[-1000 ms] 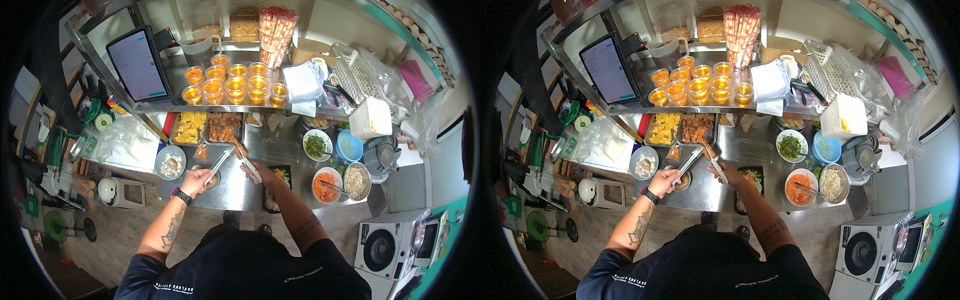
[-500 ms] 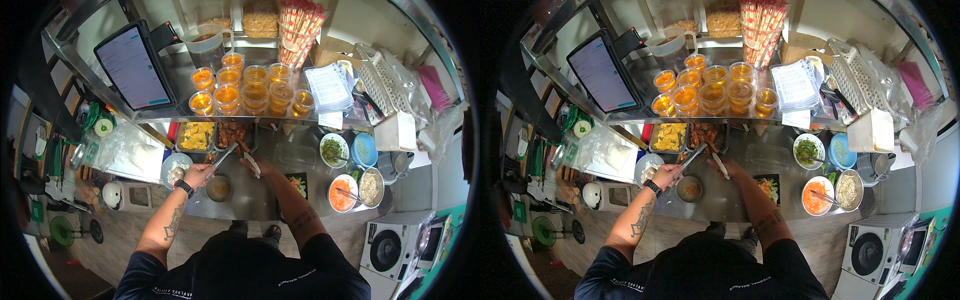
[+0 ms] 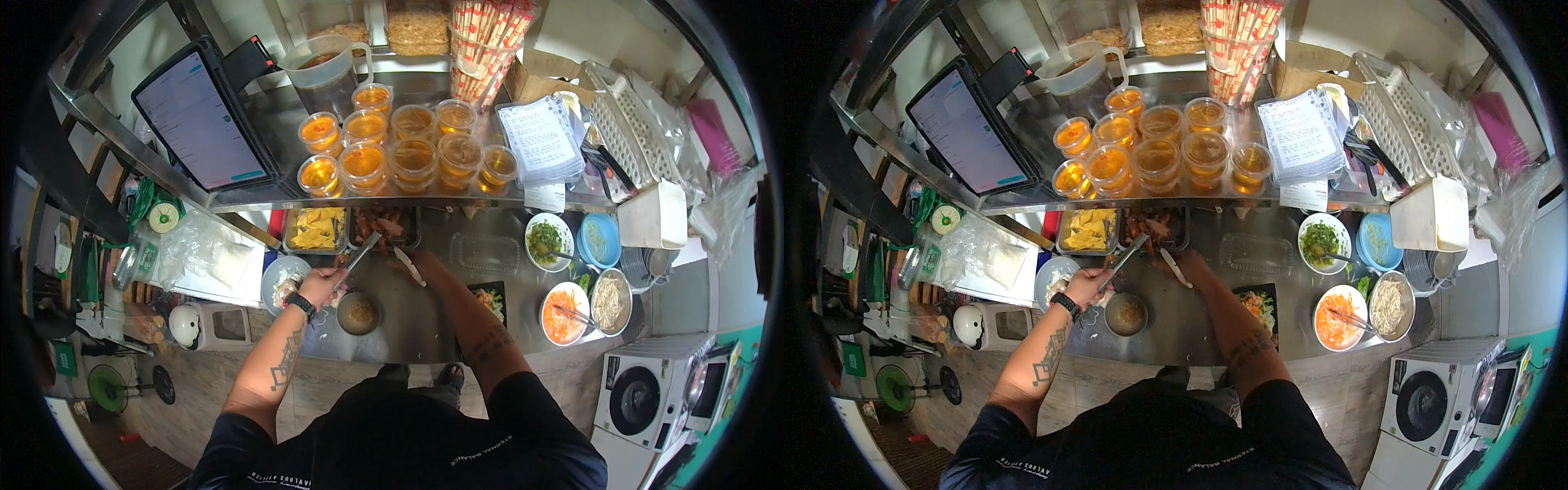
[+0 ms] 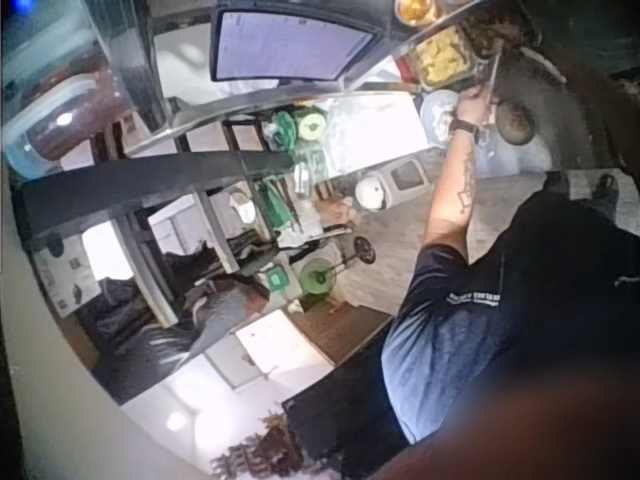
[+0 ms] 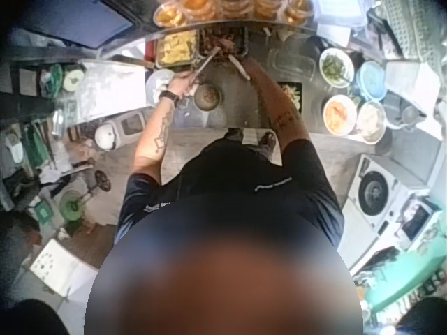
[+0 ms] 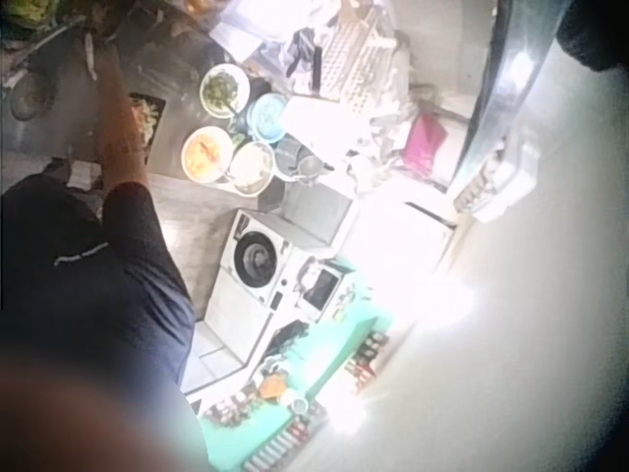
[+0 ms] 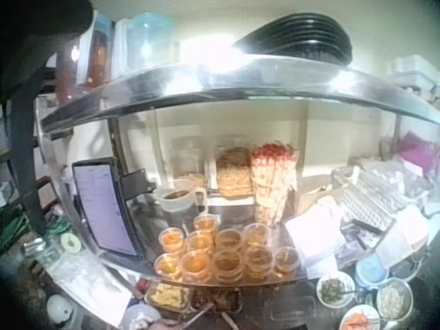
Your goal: The person assembles a bento box by layering rice, vegetables, meat, and egg using tongs and scissors. They arrange the ingredients in a rectangular container and then close the lid.
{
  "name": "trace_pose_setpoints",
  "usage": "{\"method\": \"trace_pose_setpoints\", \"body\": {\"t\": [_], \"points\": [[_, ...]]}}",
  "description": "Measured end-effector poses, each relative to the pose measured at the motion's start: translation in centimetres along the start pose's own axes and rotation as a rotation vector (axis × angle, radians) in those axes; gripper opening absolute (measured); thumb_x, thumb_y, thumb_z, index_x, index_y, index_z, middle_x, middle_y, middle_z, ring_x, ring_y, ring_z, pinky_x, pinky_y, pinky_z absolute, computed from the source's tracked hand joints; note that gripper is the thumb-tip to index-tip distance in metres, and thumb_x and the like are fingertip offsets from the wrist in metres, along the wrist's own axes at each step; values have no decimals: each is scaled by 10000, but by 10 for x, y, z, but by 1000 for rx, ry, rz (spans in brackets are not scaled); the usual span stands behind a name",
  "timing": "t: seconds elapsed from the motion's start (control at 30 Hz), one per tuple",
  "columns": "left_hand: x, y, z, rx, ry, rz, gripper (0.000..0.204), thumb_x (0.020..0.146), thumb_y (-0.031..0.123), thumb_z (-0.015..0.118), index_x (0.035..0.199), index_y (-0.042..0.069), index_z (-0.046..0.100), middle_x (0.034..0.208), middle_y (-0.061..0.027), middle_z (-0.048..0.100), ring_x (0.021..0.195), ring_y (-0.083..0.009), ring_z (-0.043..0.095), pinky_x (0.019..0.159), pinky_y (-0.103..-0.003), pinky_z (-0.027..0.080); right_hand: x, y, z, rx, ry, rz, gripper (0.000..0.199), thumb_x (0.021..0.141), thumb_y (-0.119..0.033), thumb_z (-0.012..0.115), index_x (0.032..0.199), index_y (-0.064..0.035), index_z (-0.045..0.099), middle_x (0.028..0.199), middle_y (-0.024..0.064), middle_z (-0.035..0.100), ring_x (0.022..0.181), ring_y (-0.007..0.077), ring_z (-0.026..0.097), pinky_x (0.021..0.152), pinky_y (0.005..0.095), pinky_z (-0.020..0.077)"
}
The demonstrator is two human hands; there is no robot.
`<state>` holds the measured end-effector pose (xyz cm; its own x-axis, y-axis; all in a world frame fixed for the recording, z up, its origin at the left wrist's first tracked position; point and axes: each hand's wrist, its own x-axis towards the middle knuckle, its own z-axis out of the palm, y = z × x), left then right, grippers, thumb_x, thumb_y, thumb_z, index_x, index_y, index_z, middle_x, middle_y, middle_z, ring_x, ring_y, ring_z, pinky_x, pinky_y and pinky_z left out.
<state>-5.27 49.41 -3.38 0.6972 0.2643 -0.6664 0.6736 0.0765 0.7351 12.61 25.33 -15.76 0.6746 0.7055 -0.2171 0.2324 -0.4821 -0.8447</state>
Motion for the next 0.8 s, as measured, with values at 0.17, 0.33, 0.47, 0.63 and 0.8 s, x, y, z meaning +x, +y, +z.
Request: {"method": "trace_pose_setpoints", "body": {"t": [0.17, 0.33, 0.47, 0.63, 0.8], "points": [[-5, -9, -7, -13, 47, -7, 314, 1002, 287, 672, 1164, 19, 706, 821, -56, 699, 457, -74, 481, 383, -236, 342, -18, -43, -31, 136, -149, 318, 546, 863, -541, 777, 994, -13, 726, 683, 85, 664, 593, 158, 653, 570, 325, 518], [-20, -27, -13, 344, 155, 383, 232, 974, 258, 693, 1044, 46, 755, 698, -69, 676, 517, -130, 565, 475, -294, 419, -107, -56, -77, 486, -14, 243, 436, 905, -435, 778, 1072, -44, 689, 692, 1, 626, 554, 96, 583, 492, 273, 451], [-106, 22, 70, 764, 89, 673, 262, 940, 257, 694, 993, 6, 744, 797, -176, 718, 685, -302, 697, 656, -396, 535, -241, -38, -118, 613, 284, 201, 417, 917, -341, 788, 1156, -16, 682, 693, -18, 600, 559, 68, 546, 504, 250, 422], [-155, 0, 167, 1216, -177, 815, 309, 937, 280, 667, 1112, 32, 722, 989, -190, 735, 838, -397, 705, 741, -473, 580, -381, -12, -133, 702, 460, 304, 453, 932, -242, 777, 1291, -9, 626, 696, -26, 586, 561, 66, 530, 503, 246, 434], [-178, -18, 236, 1429, -230, 866, 278, 956, 292, 630, 1068, 49, 703, 908, -167, 731, 772, -373, 716, 676, -471, 587, -457, 39, -108, 805, 450, 424, 497, 895, -196, 815, 1319, -29, 616, 761, -14, 614, 587, 65, 536, 513, 249, 457]]}}
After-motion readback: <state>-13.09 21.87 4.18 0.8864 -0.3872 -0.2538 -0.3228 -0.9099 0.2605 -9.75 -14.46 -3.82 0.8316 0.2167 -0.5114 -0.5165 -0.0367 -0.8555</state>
